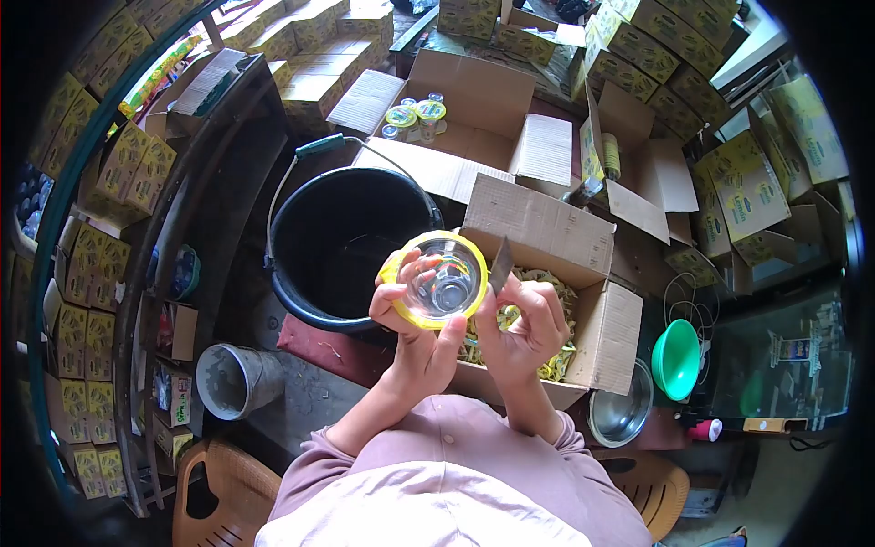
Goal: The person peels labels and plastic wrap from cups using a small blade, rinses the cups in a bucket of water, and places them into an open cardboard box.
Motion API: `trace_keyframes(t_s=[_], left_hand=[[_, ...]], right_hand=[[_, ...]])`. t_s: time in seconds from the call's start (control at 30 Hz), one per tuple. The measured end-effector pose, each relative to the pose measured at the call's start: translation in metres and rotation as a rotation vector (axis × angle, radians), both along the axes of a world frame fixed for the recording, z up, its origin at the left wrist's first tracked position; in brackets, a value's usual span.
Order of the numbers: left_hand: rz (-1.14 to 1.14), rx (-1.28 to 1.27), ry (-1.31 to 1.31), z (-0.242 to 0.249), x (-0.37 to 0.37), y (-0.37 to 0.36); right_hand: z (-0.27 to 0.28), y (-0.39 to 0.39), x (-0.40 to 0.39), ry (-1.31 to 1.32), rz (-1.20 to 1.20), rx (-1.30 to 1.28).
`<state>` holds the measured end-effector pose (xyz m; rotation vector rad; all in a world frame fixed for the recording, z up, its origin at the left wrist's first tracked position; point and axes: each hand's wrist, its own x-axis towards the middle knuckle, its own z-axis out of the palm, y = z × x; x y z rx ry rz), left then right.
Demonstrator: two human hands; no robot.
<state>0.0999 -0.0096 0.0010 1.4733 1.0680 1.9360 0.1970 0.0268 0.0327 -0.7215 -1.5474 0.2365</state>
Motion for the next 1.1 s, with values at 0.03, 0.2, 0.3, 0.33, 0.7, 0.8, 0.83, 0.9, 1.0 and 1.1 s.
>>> trace_keyframes(t_s=[0.03, 0.2, 0.3, 0.33, 0.7, 0.8, 0.83, 0.9, 1.0, 1.1], left_hand=[[-0.013, -0.005, -0.027, 0.001, 0.0, 0.0], [0.015, -0.02, -0.033, 0.001, 0.003, 0.002], [-0.031, -0.046, -0.063, 0.002, 0.005, 0.001], [-0.052, -0.057, -0.072, 0.003, 0.005, 0.0], [-0.094, -0.093, -0.077, 0.002, 0.006, -0.001], [-0.079, -0.089, -0.086, 0.001, 0.006, 0.0], [-0.083, -0.084, -0.087, 0.002, 0.006, 0.0], [-0.087, -0.093, -0.083, 0.003, 0.007, -0.001], [-0.095, -0.119, -0.077, 0.003, 0.009, -0.004], [-0.109, -0.116, -0.071, 0.003, 0.011, -0.004]], right_hand=[[-0.002, -0.002, 0.001, 0.005, -0.01, -0.013], [-0.003, -0.008, 0.001, -0.034, -0.015, 0.007], [-0.002, -0.008, 0.001, -0.055, -0.028, 0.011], [-0.003, -0.008, 0.001, -0.061, -0.045, 0.02], [-0.005, -0.004, 0.012, -0.028, -0.052, -0.013], [-0.005, -0.009, 0.013, -0.07, -0.077, 0.009], [-0.006, -0.009, 0.012, -0.072, -0.073, 0.017], [-0.008, -0.009, 0.01, -0.074, -0.066, 0.033], [-0.006, -0.008, 0.011, -0.089, -0.102, 0.056], [-0.005, -0.007, 0.013, -0.104, -0.12, 0.05]])
